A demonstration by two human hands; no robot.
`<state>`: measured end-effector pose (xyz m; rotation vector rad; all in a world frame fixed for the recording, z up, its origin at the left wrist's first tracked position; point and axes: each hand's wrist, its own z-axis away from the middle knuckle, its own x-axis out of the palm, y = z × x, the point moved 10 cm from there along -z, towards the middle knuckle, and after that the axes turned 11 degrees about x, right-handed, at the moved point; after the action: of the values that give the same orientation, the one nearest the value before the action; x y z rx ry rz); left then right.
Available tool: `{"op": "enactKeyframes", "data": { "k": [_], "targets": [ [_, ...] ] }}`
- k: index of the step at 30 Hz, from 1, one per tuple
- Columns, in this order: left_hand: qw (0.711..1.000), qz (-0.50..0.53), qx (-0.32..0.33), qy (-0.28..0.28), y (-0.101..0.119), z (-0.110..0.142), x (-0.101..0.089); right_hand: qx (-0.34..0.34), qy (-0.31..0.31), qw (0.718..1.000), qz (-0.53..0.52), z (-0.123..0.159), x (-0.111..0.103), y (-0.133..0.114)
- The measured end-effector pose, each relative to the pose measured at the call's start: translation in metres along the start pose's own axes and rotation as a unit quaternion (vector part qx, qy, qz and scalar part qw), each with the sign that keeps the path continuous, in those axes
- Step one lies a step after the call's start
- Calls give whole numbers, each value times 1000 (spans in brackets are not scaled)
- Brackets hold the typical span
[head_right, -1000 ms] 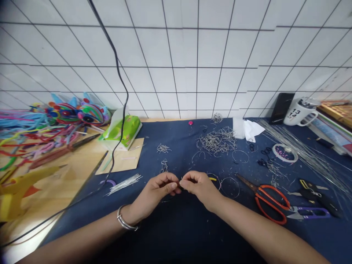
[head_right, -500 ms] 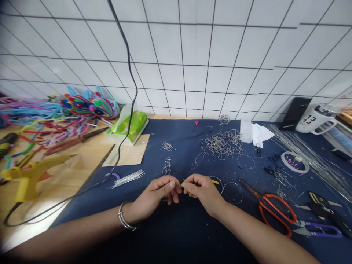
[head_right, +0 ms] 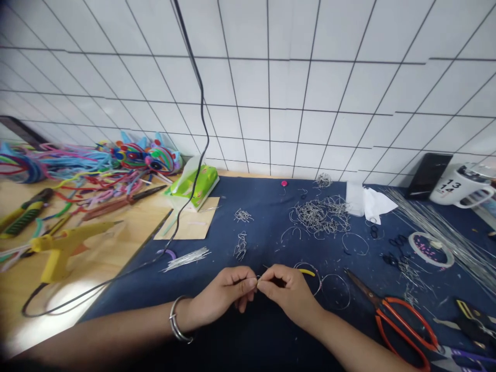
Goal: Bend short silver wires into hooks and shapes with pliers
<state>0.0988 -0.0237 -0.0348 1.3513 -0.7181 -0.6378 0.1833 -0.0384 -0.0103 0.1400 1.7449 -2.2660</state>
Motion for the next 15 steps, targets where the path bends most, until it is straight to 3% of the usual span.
{"op": "enactKeyframes", "data": {
  "k": [10,15],
  "targets": [
    [994,102,-31,1,-6,5,11,-74,23,994,83,3,0,-17],
    [999,48,-24,-7,-6,1,6,-74,54,990,111,5,0,-16]
  ]
}}
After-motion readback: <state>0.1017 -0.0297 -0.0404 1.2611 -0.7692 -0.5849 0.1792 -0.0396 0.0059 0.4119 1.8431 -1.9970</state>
